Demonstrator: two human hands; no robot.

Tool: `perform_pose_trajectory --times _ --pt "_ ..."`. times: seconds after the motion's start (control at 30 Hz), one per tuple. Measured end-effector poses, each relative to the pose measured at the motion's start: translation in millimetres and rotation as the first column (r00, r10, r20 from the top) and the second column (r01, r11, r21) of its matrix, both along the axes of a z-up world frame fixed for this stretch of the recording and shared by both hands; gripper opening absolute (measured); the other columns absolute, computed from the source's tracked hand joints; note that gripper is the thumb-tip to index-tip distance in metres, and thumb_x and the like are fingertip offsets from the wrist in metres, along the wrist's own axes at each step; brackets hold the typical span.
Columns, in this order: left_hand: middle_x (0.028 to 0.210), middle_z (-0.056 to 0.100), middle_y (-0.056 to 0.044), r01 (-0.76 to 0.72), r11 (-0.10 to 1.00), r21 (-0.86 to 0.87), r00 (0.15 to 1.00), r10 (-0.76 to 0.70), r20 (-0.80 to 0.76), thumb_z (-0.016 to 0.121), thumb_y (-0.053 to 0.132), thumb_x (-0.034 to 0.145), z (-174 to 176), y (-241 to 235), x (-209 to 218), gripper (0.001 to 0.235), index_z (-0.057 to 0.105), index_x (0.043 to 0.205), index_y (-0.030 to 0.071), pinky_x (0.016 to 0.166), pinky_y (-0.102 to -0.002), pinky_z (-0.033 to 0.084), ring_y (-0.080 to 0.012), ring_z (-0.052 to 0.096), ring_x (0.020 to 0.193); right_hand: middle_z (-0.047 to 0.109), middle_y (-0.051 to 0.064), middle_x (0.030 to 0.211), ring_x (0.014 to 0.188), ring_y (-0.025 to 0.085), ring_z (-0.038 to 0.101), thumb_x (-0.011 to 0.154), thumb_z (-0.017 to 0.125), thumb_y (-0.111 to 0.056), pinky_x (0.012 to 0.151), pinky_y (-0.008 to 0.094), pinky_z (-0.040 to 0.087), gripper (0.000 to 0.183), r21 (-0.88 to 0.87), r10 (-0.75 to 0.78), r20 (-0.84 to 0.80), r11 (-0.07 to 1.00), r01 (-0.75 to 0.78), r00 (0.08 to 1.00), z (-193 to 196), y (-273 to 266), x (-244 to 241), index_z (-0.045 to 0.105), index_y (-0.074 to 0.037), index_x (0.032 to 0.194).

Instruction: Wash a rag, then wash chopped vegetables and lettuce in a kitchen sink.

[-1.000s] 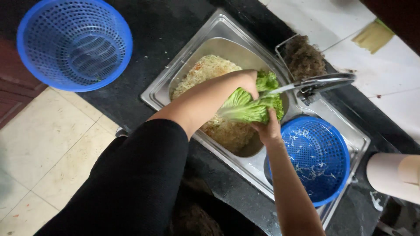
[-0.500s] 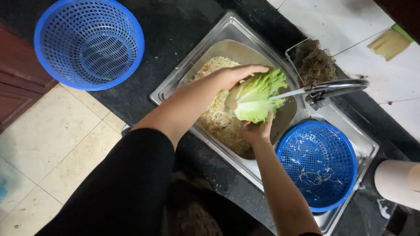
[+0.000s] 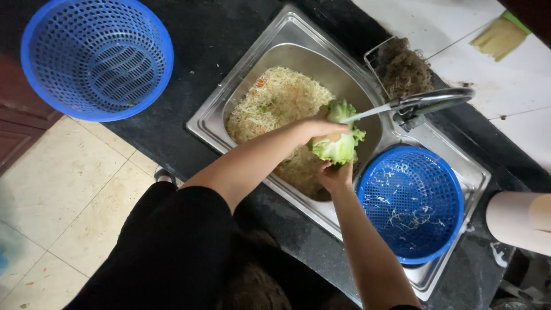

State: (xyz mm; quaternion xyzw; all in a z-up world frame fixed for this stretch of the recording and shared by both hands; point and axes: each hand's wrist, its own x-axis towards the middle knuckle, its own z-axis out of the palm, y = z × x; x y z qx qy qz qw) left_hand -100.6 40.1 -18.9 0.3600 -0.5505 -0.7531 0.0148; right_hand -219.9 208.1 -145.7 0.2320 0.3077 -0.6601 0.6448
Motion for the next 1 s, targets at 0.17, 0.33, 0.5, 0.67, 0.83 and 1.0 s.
perform_pose_trajectory --times 0.17,0.33,0.5,0.67,0.83,1.0 --pt "0.147 0.045 -0.023 0.052 0.968 0.247 0.955 -0.121 0.272 0.074 0.054 0.087 23.4 7.0 28.5 0.084 0.041 0.152 0.013 0.1 -0.059 0.053 -0.0418 0.052 0.131 0.074 -0.004 0.11 0.086 0.011 0.07 0.093 0.058 -0.071 0.056 0.018 0.054 0.06 0.163 0.118 -0.24 0.983 -0.08 0.964 26.7 -8.3 0.9 0.068 -0.02 0.124" --pt "0.136 0.063 -0.018 -0.145 0.893 0.425 0.986 0.096 0.134 0.071 0.038 0.085 0.3 3.3 58.8 0.063 0.054 0.14 0.013 0.089 -0.047 0.066 -0.0345 0.065 0.125 0.072 0.002 0.106 0.082 0.017 0.066 0.091 0.055 -0.075 0.057 0.023 0.057 0.069 0.212 0.349 -0.252 0.93 -0.301 0.902 41.3 -19.6 -1.4 0.066 -0.017 0.125" --pt "0.136 0.066 -0.015 -0.278 0.875 0.396 0.95 0.188 0.251 0.068 0.041 0.091 60.6 -19.0 108.1 0.057 0.057 0.138 0.01 0.089 -0.042 0.062 -0.0305 0.064 0.123 0.07 0.01 0.113 0.099 0.023 0.074 0.08 0.08 -0.024 0.07 0.03 0.068 0.111 0.679 0.839 -0.544 0.455 -0.577 0.022 119.5 -33.5 -12.7 0.006 -0.036 0.163" --pt "0.147 0.058 -0.009 -0.077 0.996 -0.042 0.9 0.088 0.428 0.062 0.034 0.093 97.4 -50.7 146.2 0.057 0.049 0.146 0.019 0.095 -0.048 0.063 -0.0272 0.059 0.132 0.054 0.019 0.098 0.065 0.025 0.057 0.116 0.052 -0.018 0.051 0.04 0.057 0.025 0.227 0.145 -0.95 0.93 0.291 0.276 -59.2 -11.0 -239.8 0.054 0.005 0.125" --pt "0.152 0.052 -0.01 -0.096 0.989 -0.113 0.944 0.127 0.306 0.067 0.036 0.089 123.6 -74.5 176.2 0.066 0.048 0.15 0.02 0.092 -0.055 0.06 -0.0275 0.047 0.14 0.06 0.006 0.126 0.074 0.023 0.074 0.11 0.048 -0.029 0.055 0.034 0.06 0.041 0.271 0.22 -0.929 0.952 0.14 0.299 50.3 -19.8 -206.4 0.041 -0.02 0.149" --pt "0.145 0.055 -0.012 -0.316 0.944 -0.097 0.917 0.33 0.224 0.074 0.024 0.073 158.6 -70.7 192.1 0.078 0.046 0.146 0.019 0.083 -0.061 0.065 -0.0297 0.052 0.136 0.061 -0.005 0.129 0.078 0.017 0.078 0.108 0.043 -0.031 0.053 0.028 0.059 0.038 0.259 0.269 -0.926 0.963 -0.071 0.265 38.3 -27.3 -214.6 0.042 -0.024 0.146"
